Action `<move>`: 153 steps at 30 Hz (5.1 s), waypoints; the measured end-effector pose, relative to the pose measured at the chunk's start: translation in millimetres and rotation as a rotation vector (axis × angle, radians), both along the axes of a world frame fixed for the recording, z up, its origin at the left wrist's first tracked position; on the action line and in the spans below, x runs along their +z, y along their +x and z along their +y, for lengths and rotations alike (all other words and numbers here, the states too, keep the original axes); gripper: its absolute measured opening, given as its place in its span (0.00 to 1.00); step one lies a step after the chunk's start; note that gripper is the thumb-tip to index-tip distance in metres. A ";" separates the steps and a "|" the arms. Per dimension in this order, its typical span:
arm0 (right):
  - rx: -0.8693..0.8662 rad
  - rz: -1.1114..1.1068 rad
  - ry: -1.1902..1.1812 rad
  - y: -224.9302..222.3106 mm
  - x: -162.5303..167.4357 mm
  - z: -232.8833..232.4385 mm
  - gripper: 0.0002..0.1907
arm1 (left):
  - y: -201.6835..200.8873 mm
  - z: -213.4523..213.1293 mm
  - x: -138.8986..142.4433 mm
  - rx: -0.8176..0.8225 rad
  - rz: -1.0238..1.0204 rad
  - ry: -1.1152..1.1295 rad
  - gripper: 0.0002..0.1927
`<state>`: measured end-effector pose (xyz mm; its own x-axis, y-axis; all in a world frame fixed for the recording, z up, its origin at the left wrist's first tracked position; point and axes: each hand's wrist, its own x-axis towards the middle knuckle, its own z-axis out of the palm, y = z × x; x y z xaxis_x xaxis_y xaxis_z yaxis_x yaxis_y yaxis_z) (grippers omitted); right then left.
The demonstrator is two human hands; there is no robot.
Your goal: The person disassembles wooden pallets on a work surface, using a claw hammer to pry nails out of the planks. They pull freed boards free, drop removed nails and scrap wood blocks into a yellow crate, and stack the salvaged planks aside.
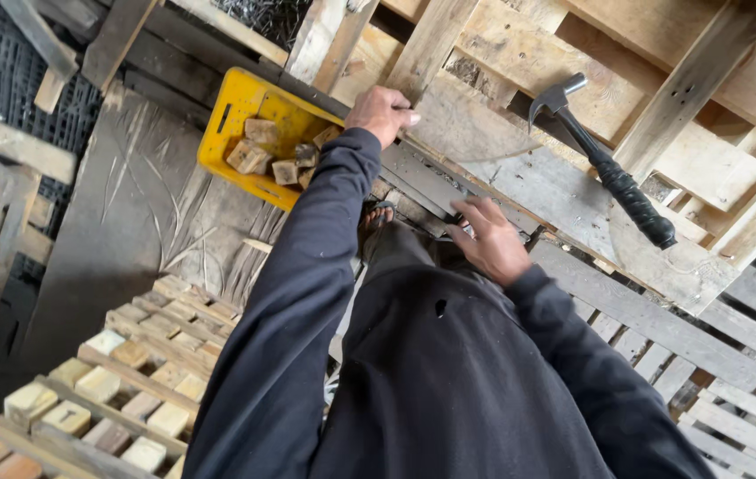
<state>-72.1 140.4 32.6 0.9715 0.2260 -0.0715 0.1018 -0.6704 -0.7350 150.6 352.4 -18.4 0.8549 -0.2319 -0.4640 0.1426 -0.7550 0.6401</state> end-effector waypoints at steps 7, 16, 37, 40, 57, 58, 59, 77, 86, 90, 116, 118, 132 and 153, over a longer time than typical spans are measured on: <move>-0.261 0.081 -0.326 54.5 -110.7 28.9 0.36 | 12.2 16.3 10.2 -0.387 0.004 -0.109 0.47; -0.007 -0.387 -0.966 78.7 -181.3 36.4 0.25 | 40.4 -2.2 5.2 -1.098 -0.376 0.315 0.71; 0.286 -0.189 -1.547 59.4 -214.2 21.3 0.28 | 22.0 8.4 -35.0 -1.010 -0.441 0.093 0.67; 0.032 0.000 -0.903 57.7 -217.6 18.1 0.26 | 18.5 12.9 -24.6 -0.963 -0.362 0.138 0.66; -0.285 0.130 -0.174 64.1 -197.6 21.0 0.25 | -6.1 19.7 -33.8 -0.037 0.026 -0.340 0.33; -0.294 0.145 -0.174 65.2 -194.4 22.5 0.25 | -5.3 20.1 -31.5 -0.021 0.062 -0.350 0.33; -0.302 0.160 -0.175 66.7 -191.7 24.0 0.25 | -4.6 20.0 -29.2 -0.015 0.067 -0.358 0.33; -0.103 -0.320 -0.742 91.5 -138.7 39.0 0.22 | -16.8 21.1 -39.8 0.273 0.143 -0.490 0.26; -0.099 -0.089 0.076 -4.2 22.5 12.9 0.21 | -70.6 43.3 -5.1 0.891 0.854 -1.517 0.13; -0.273 -0.269 -0.396 8.7 54.5 -107.5 0.14 | -85.0 28.3 4.2 0.715 0.781 -1.628 0.12; -0.594 0.411 0.165 -1.3 70.8 -105.7 0.22 | -57.8 12.8 34.5 0.434 0.549 -1.647 0.06; -0.680 0.349 0.457 -27.6 63.4 -54.3 0.21 | -55.5 5.6 22.1 0.422 0.467 -1.501 0.06; -0.891 0.471 0.395 -83.7 -26.1 38.9 0.23 | -70.1 -51.4 -55.0 0.280 -0.316 -1.053 0.10; -0.673 0.196 0.307 -70.3 46.2 39.6 0.25 | -74.1 -48.8 -50.0 0.134 -0.599 -0.658 0.09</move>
<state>-142.4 180.0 78.8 0.8829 -0.3722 -0.2864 -0.4075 -0.3042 -0.8610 76.5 303.6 -68.4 0.9499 -0.1738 0.2597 -0.2934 -0.2101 0.9326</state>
